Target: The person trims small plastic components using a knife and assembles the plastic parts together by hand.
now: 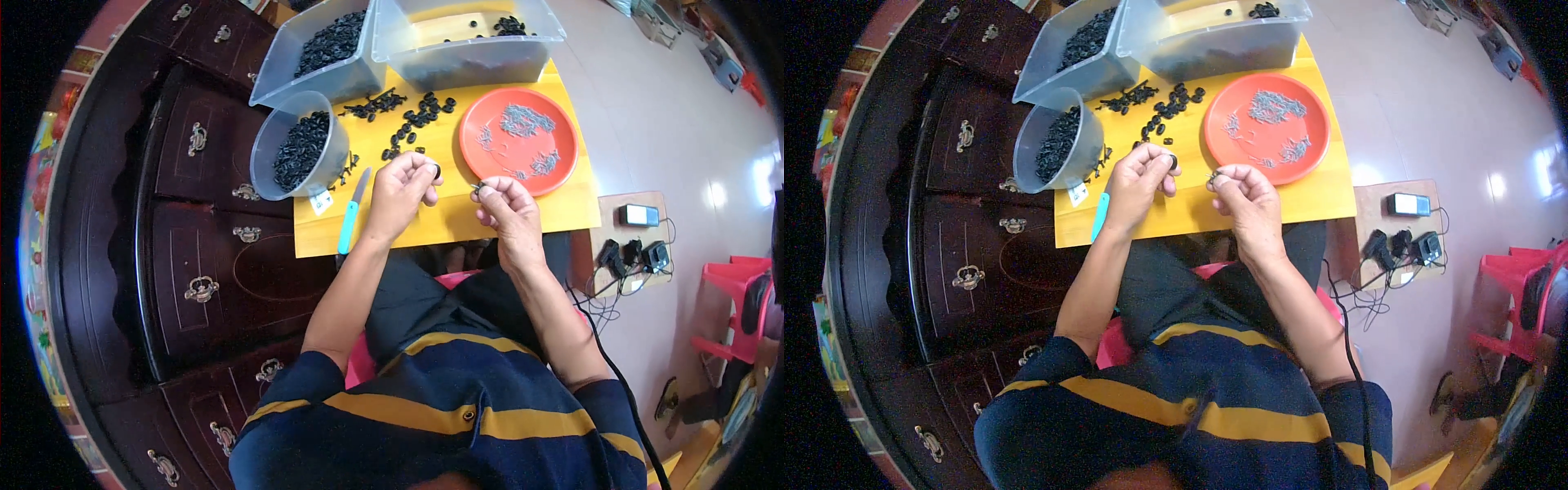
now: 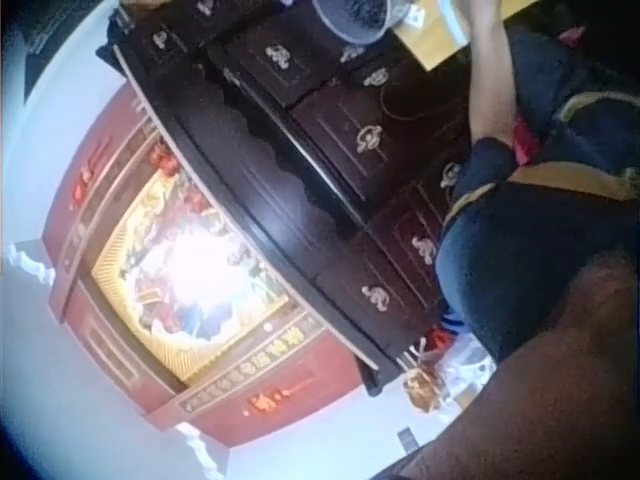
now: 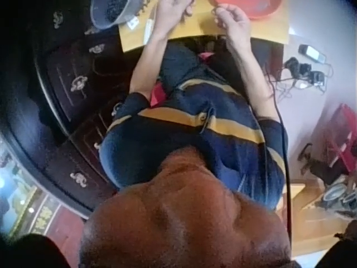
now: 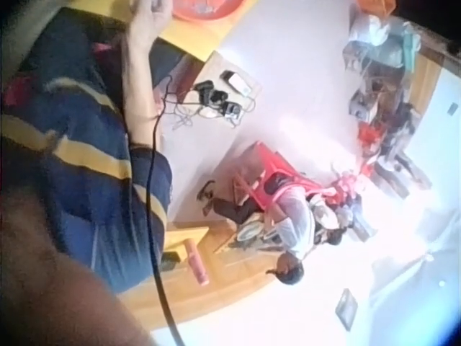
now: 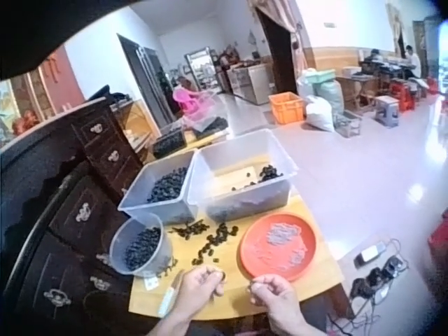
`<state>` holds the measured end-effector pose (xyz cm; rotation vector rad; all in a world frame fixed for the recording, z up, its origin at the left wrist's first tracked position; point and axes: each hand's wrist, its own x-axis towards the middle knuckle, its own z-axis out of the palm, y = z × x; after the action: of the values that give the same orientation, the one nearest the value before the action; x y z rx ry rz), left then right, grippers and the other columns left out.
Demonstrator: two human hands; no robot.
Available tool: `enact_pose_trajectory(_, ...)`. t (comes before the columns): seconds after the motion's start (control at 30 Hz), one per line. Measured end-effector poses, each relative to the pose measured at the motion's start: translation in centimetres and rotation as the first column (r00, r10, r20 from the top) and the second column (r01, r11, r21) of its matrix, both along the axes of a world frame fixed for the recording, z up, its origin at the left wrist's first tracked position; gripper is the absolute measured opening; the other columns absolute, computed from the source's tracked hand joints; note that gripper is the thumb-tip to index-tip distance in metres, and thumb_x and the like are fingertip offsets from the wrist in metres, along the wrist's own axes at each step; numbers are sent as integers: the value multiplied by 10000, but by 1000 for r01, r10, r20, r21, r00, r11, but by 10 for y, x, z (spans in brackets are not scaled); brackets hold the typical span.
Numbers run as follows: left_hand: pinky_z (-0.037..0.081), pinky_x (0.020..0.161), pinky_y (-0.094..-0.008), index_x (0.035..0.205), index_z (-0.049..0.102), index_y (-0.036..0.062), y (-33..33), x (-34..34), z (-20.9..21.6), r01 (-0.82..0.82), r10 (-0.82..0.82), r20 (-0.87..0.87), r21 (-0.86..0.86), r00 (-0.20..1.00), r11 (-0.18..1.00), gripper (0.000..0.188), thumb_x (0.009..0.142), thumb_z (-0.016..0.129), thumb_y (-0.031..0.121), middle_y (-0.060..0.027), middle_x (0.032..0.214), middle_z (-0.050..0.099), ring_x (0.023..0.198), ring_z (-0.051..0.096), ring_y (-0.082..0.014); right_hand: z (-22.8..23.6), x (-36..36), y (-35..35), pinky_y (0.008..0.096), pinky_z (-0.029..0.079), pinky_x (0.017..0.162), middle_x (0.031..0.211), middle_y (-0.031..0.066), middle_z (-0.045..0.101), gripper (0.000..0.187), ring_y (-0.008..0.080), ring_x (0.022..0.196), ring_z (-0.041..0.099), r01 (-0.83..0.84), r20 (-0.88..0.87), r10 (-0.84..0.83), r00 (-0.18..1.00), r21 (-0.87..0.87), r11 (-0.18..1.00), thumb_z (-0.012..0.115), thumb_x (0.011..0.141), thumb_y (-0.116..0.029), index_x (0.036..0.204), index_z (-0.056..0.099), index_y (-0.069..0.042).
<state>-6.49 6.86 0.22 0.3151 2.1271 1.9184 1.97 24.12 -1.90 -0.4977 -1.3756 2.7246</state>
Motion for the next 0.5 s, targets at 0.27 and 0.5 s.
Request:
enact_pose_trajectory(0.27,504,620,-208,1149,609,-8,24,27,5,93,-107,57,209,993,973,185,991,559,73,-32,860,627,657,590,-71,-1,-1,4,181,460,648,910,2,679,133,55,706,587,9,-6,-9,1000,-87,996,662,947,-151,1059,628,-87)
enact_pose_trajectory(0.5,519,643,-212,1173,612,-18,24,33,5,100,-108,38,175,993,979,223,954,596,19,-38,907,649,691,603,-63,-4,-2,5,196,496,692,927,9,682,130,64,712,594,17,-12,-18,1000,-104,994,653,954,-141,1067,630,-81)
